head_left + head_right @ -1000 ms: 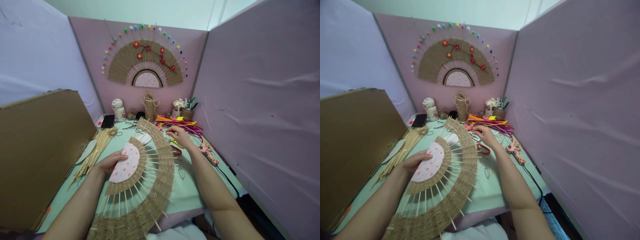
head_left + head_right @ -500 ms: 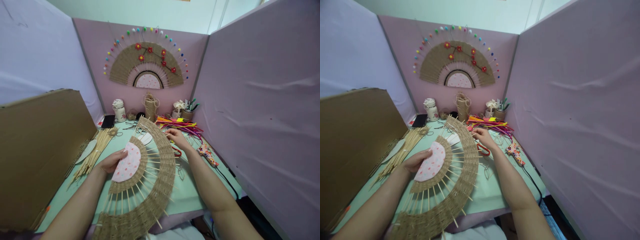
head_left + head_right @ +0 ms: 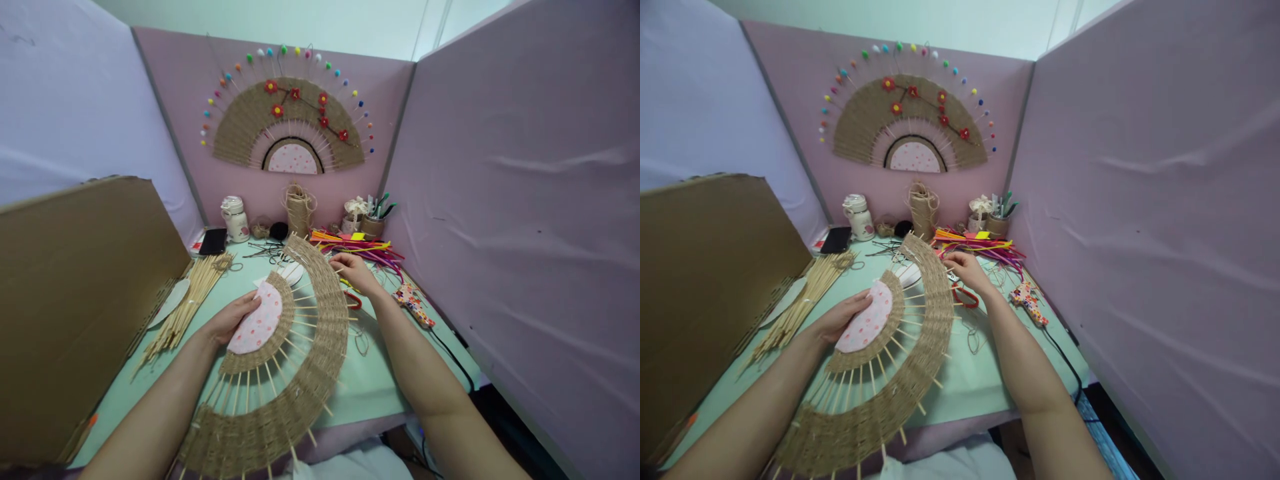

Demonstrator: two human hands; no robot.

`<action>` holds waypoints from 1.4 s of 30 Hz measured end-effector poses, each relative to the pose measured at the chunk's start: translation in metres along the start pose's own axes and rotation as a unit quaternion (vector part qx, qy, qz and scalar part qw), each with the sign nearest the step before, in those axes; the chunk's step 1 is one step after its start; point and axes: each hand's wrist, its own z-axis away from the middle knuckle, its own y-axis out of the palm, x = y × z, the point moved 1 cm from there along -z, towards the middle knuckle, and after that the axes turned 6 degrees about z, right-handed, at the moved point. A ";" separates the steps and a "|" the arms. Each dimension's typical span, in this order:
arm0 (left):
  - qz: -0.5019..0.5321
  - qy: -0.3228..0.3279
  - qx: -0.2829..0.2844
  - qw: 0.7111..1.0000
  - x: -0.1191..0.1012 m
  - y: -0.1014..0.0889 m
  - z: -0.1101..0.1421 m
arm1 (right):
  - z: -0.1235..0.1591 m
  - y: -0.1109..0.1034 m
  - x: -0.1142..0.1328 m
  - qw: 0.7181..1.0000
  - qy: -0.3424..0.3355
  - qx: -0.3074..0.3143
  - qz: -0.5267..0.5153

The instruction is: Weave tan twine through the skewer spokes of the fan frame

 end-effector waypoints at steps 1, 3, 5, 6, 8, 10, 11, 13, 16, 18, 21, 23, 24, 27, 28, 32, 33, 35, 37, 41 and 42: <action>-0.003 -0.004 0.007 1.000 0.001 -0.001 -0.001 | 0.000 -0.001 0.000 1.000 -0.007 -0.009 0.015; -0.010 -0.010 0.020 1.000 0.003 -0.002 -0.002 | -0.001 -0.003 0.000 0.999 -0.022 -0.022 0.042; -0.015 -0.013 0.025 1.000 0.005 -0.001 -0.003 | 0.000 -0.005 0.001 0.997 -0.035 -0.031 0.060; -0.017 -0.014 0.025 0.999 0.005 -0.001 -0.003 | 0.000 -0.005 0.002 0.996 -0.040 -0.034 0.065; -0.021 -0.019 0.027 0.999 0.005 0.000 -0.003 | 0.000 -0.007 0.002 0.996 -0.046 -0.040 0.069; -0.023 -0.023 0.028 0.999 0.005 0.001 -0.002 | 0.000 -0.009 0.002 0.995 -0.048 -0.047 0.072; -0.023 -0.025 0.029 0.999 0.005 0.002 -0.002 | 0.000 -0.009 0.002 0.995 -0.048 -0.051 0.073; -0.024 -0.031 0.031 0.999 0.006 0.001 -0.001 | -0.001 -0.010 0.001 0.994 -0.049 -0.058 0.076; -0.025 -0.038 0.038 0.998 0.007 -0.001 -0.002 | -0.001 -0.011 0.001 0.994 -0.062 -0.061 0.071; -0.026 -0.037 0.041 0.998 0.008 -0.001 -0.003 | -0.002 -0.011 0.001 0.993 -0.075 -0.062 0.068; -0.026 -0.037 0.038 0.998 0.008 0.000 -0.003 | -0.001 -0.010 0.002 0.991 -0.089 -0.070 0.073; -0.026 -0.040 0.036 0.998 0.007 0.002 -0.002 | -0.001 -0.010 0.003 0.989 -0.096 -0.076 0.079; -0.026 -0.041 0.035 0.998 0.007 0.003 -0.002 | -0.001 -0.010 0.004 0.989 -0.099 -0.078 0.082; -0.029 -0.043 0.028 0.998 0.007 0.005 -0.001 | 0.000 -0.011 0.006 0.987 -0.105 -0.080 0.090; -0.031 -0.043 0.025 0.998 0.007 0.005 0.000 | 0.000 -0.011 0.006 0.987 -0.106 -0.080 0.092; -0.039 -0.038 0.026 0.998 0.007 0.004 0.000 | 0.001 -0.012 0.008 0.986 -0.105 -0.083 0.095; -0.040 -0.037 0.029 0.998 0.007 0.004 0.000 | 0.001 -0.012 0.008 0.987 -0.104 -0.084 0.094; -0.041 -0.036 0.035 0.998 0.007 0.005 0.000 | 0.001 -0.013 0.008 0.987 -0.100 -0.087 0.092; -0.042 -0.039 0.038 0.998 0.007 0.005 0.000 | 0.002 -0.013 0.008 0.987 -0.097 -0.091 0.093; -0.040 -0.048 0.041 0.997 0.011 0.004 -0.002 | 0.002 -0.015 0.010 0.982 -0.121 -0.097 0.106; -0.039 -0.051 0.042 0.997 0.012 0.004 -0.003 | 0.002 -0.015 0.011 0.980 -0.131 -0.097 0.112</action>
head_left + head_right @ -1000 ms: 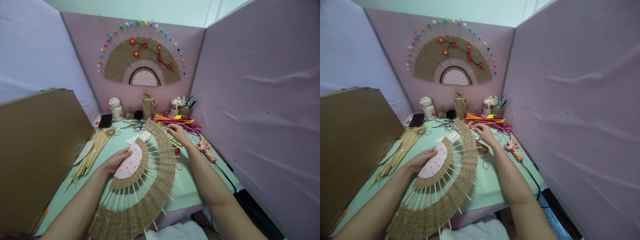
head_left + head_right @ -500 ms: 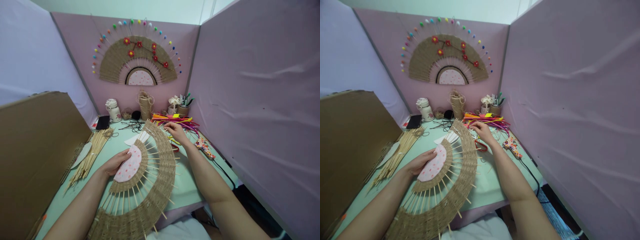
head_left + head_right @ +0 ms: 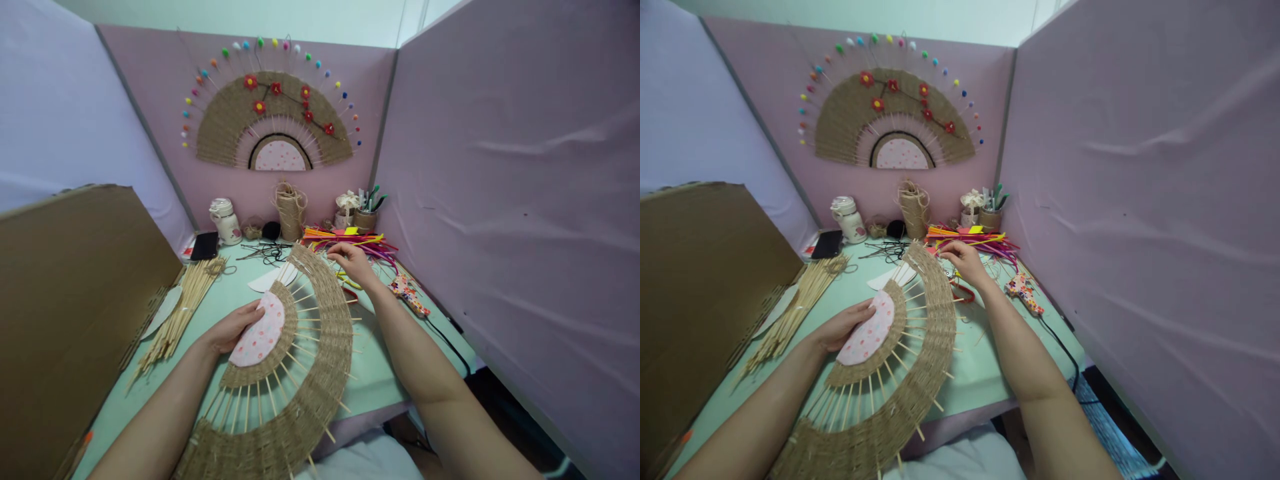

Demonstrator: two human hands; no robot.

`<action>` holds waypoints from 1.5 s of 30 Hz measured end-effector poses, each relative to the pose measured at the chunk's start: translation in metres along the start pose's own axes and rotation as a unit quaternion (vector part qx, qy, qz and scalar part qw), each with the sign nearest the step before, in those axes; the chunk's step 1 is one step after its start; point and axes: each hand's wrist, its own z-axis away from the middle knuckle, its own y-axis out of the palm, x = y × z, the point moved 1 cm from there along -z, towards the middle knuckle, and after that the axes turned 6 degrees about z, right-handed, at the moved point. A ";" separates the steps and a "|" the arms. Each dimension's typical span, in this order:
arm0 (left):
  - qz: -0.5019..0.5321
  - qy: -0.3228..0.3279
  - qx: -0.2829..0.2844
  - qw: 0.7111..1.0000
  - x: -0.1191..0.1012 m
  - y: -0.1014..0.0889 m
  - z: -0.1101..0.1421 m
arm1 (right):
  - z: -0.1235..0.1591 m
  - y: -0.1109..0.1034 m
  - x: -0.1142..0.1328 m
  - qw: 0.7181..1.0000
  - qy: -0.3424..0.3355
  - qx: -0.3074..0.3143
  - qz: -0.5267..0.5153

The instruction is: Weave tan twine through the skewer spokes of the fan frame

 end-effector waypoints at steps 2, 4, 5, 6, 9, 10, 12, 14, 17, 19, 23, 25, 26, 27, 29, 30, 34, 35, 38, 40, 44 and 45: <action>0.001 -0.006 0.002 1.000 0.002 -0.001 -0.002 | 0.000 -0.001 0.001 1.000 -0.021 0.001 0.012; 0.003 -0.009 0.006 1.000 0.004 -0.002 -0.003 | -0.001 -0.001 0.002 0.999 -0.034 0.000 0.025; 0.003 -0.009 0.007 1.000 0.004 -0.003 -0.004 | -0.001 -0.001 0.002 0.999 -0.036 -0.002 0.031; 0.003 -0.009 0.008 1.000 0.004 -0.003 -0.004 | -0.001 0.000 0.002 0.999 -0.034 -0.006 0.035; -0.001 -0.014 0.012 1.000 0.004 -0.002 -0.004 | 0.000 -0.001 -0.001 0.999 -0.016 -0.020 0.032; -0.003 -0.016 0.013 1.000 0.004 -0.001 -0.004 | 0.000 -0.001 -0.001 0.999 -0.010 -0.023 0.027; -0.003 -0.021 0.015 1.000 0.005 0.000 -0.004 | 0.000 -0.001 -0.003 0.999 -0.007 -0.026 0.021; -0.002 -0.024 0.014 1.000 0.006 0.001 -0.004 | -0.001 -0.001 -0.005 0.999 -0.011 -0.024 0.023; -0.002 -0.029 0.013 0.999 0.006 0.001 -0.005 | -0.002 -0.001 -0.008 0.999 -0.006 -0.020 0.027; -0.003 -0.032 0.012 0.999 0.007 0.001 -0.006 | -0.003 0.000 -0.012 1.000 0.010 -0.016 0.018; -0.007 -0.037 0.014 0.999 0.007 0.001 -0.007 | -0.004 0.000 -0.018 0.999 0.046 0.001 -0.012; -0.009 -0.041 0.013 0.999 0.006 0.003 -0.007 | -0.004 0.001 -0.020 0.998 0.057 0.009 -0.021; -0.009 -0.044 0.012 0.999 0.006 0.004 -0.007 | -0.004 0.001 -0.021 0.998 0.061 0.013 -0.025; -0.008 -0.046 0.013 0.999 0.005 0.005 -0.007 | -0.004 0.001 -0.022 0.997 0.063 0.016 -0.030; -0.006 -0.049 0.017 0.999 0.005 0.007 -0.006 | -0.005 0.002 -0.024 0.997 0.068 0.021 -0.039; -0.005 -0.050 0.019 0.999 0.004 0.007 -0.006 | -0.005 0.003 -0.025 0.996 0.072 0.023 -0.043; -0.005 -0.052 0.018 0.998 0.004 0.009 -0.005 | -0.004 0.005 -0.031 0.994 0.089 0.026 -0.064; -0.007 -0.053 0.017 0.998 0.004 0.009 -0.005 | -0.004 0.006 -0.032 0.993 0.093 0.025 -0.069; -0.013 -0.053 0.011 0.998 0.004 0.011 -0.005 | -0.003 0.009 -0.035 0.990 0.107 0.022 -0.085; -0.015 -0.052 0.009 0.998 0.003 0.011 -0.004 | -0.003 0.011 -0.036 0.988 0.117 0.025 -0.097; -0.015 -0.051 0.016 0.998 0.003 0.011 -0.005 | -0.002 0.014 -0.035 0.984 0.128 0.040 -0.115; -0.016 -0.050 0.017 0.998 0.003 0.010 -0.005 | -0.001 0.015 -0.034 0.984 0.129 0.048 -0.115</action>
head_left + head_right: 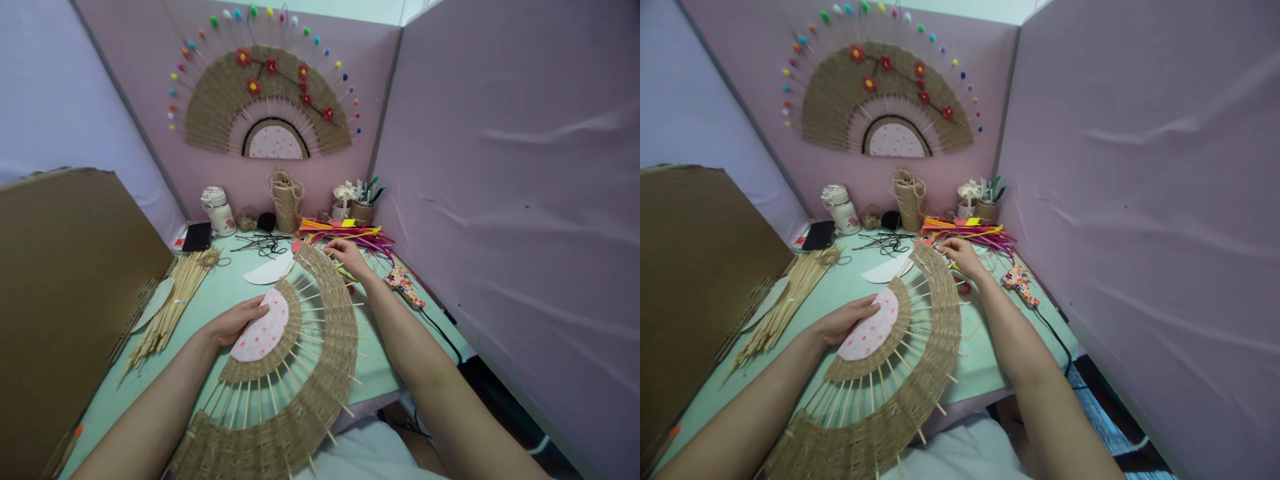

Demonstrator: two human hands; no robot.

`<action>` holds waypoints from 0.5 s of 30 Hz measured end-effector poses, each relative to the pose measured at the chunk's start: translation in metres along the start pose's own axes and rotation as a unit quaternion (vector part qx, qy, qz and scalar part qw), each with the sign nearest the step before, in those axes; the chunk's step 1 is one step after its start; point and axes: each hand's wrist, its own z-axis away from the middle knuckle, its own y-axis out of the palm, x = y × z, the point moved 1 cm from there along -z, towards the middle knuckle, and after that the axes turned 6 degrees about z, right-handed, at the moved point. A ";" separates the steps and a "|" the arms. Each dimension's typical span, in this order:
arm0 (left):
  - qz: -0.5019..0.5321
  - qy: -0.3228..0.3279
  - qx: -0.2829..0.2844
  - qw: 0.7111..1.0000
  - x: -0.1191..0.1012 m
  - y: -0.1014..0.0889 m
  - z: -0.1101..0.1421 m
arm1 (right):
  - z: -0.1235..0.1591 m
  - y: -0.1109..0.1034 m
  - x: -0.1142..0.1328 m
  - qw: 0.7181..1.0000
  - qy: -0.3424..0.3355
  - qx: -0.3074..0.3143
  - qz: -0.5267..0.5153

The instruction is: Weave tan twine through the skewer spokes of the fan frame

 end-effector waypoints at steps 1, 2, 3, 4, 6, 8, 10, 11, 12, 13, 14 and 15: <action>-0.001 0.002 0.000 1.000 0.000 -0.001 0.000 | 0.001 0.000 0.000 1.000 0.003 0.009 0.002; -0.002 0.003 0.000 1.000 0.000 -0.002 0.000 | 0.001 0.000 0.001 1.000 0.006 0.018 0.003; -0.003 0.004 0.000 1.000 0.001 -0.003 -0.001 | 0.002 0.001 0.001 1.000 0.011 0.026 0.001; -0.003 0.006 0.001 1.000 0.001 -0.003 -0.001 | 0.003 0.001 0.002 0.999 0.017 0.033 -0.007; 0.001 0.013 0.003 1.000 0.002 -0.005 -0.001 | 0.004 0.002 0.002 0.998 0.036 0.046 -0.036; 0.011 0.022 0.003 1.000 0.001 -0.006 -0.001 | 0.003 0.004 0.003 0.993 0.065 0.061 -0.075; 0.022 0.030 0.003 0.999 -0.002 -0.005 0.000 | -0.001 0.006 0.005 0.988 0.086 0.080 -0.103; 0.027 0.033 0.005 0.999 -0.004 -0.004 0.000 | -0.005 0.007 0.007 0.986 0.091 0.088 -0.109; 0.031 0.035 0.007 0.999 -0.008 -0.003 0.001 | -0.009 0.006 0.010 0.985 0.092 0.098 -0.108; 0.034 0.036 0.008 0.999 -0.012 -0.001 0.001 | -0.014 0.005 0.015 0.985 0.089 0.110 -0.102; 0.035 0.038 0.009 0.999 -0.016 0.001 0.002 | -0.020 0.004 0.020 0.985 0.086 0.121 -0.093; 0.034 0.039 0.009 0.999 -0.022 0.002 0.003 | -0.025 0.001 0.027 0.984 0.083 0.131 -0.082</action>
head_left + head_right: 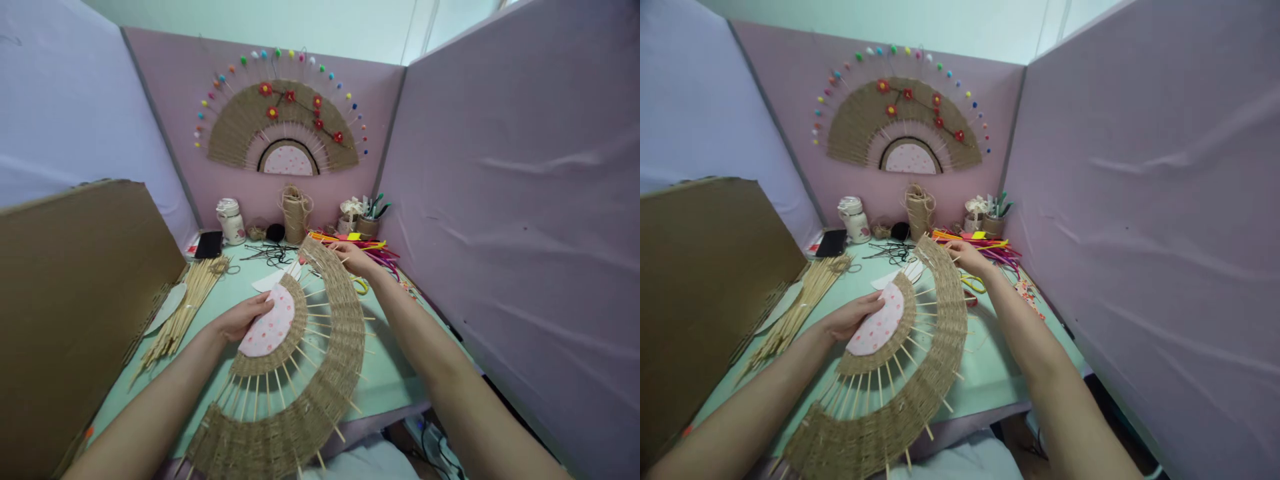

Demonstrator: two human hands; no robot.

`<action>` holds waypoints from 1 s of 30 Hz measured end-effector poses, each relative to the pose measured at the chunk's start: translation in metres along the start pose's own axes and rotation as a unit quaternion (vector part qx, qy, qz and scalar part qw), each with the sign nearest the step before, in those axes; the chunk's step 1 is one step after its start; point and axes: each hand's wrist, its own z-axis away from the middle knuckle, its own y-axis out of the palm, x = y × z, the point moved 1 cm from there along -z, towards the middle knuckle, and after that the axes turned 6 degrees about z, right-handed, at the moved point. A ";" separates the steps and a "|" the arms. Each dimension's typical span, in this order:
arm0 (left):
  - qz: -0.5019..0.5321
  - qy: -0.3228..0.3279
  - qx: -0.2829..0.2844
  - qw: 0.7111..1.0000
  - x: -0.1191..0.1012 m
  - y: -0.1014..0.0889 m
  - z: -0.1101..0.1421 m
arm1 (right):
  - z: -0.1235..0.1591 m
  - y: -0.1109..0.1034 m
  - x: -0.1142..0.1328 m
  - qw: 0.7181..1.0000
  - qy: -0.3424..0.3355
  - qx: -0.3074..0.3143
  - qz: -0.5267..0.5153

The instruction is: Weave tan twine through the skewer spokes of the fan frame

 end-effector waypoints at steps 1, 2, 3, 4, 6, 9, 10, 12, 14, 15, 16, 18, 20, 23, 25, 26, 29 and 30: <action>-0.004 0.000 0.002 1.000 -0.005 0.002 0.001 | -0.003 -0.003 0.009 1.000 0.001 0.013 0.016; -0.010 -0.001 0.005 1.000 -0.011 0.003 0.001 | -0.006 -0.006 0.018 0.999 0.003 0.027 0.036; -0.018 -0.001 0.010 1.000 -0.015 0.003 0.002 | -0.008 -0.010 0.027 0.998 0.002 0.039 0.056; -0.028 -0.002 0.017 0.999 -0.019 0.003 0.002 | -0.009 -0.013 0.036 0.996 -0.002 0.052 0.078; -0.046 -0.004 0.032 0.998 -0.025 0.002 0.002 | -0.011 -0.018 0.052 0.989 -0.021 0.082 0.123; -0.059 -0.009 0.052 0.997 -0.027 -0.003 0.003 | -0.016 -0.023 0.067 0.977 -0.055 0.115 0.170; -0.060 -0.012 0.059 0.996 -0.026 -0.005 0.003 | -0.019 -0.024 0.069 0.974 -0.065 0.118 0.180; -0.057 -0.013 0.068 0.996 -0.023 -0.008 0.003 | -0.024 -0.026 0.070 0.969 -0.096 0.103 0.201; -0.053 -0.013 0.064 0.996 -0.020 -0.010 0.004 | -0.029 -0.028 0.069 0.963 -0.136 0.070 0.224; -0.049 -0.013 0.059 0.997 -0.018 -0.011 0.004 | -0.030 -0.028 0.069 0.959 -0.155 0.050 0.233; -0.045 -0.012 0.053 0.997 -0.017 -0.011 0.004 | -0.030 -0.028 0.068 0.955 -0.170 0.031 0.240; -0.038 -0.014 0.048 0.998 -0.014 -0.011 0.004 | -0.030 -0.027 0.068 0.949 -0.191 -0.001 0.251; -0.033 -0.017 0.051 0.998 -0.012 -0.009 0.004 | -0.027 -0.024 0.070 0.942 -0.199 -0.011 0.269; -0.026 -0.020 0.056 0.998 -0.010 -0.006 0.003 | -0.023 -0.018 0.072 0.935 -0.188 0.004 0.301; -0.022 -0.022 0.060 0.998 -0.010 -0.005 0.003 | -0.022 -0.017 0.074 0.930 -0.178 0.018 0.320; -0.020 -0.024 0.063 0.998 -0.009 -0.004 0.003 | -0.022 -0.017 0.075 0.927 -0.178 0.022 0.330; -0.012 -0.028 0.070 0.997 -0.009 -0.004 0.003 | -0.025 -0.019 0.077 0.909 -0.189 0.034 0.369; -0.010 -0.028 0.072 0.997 -0.008 -0.004 0.003 | -0.026 -0.020 0.078 0.902 -0.195 0.041 0.383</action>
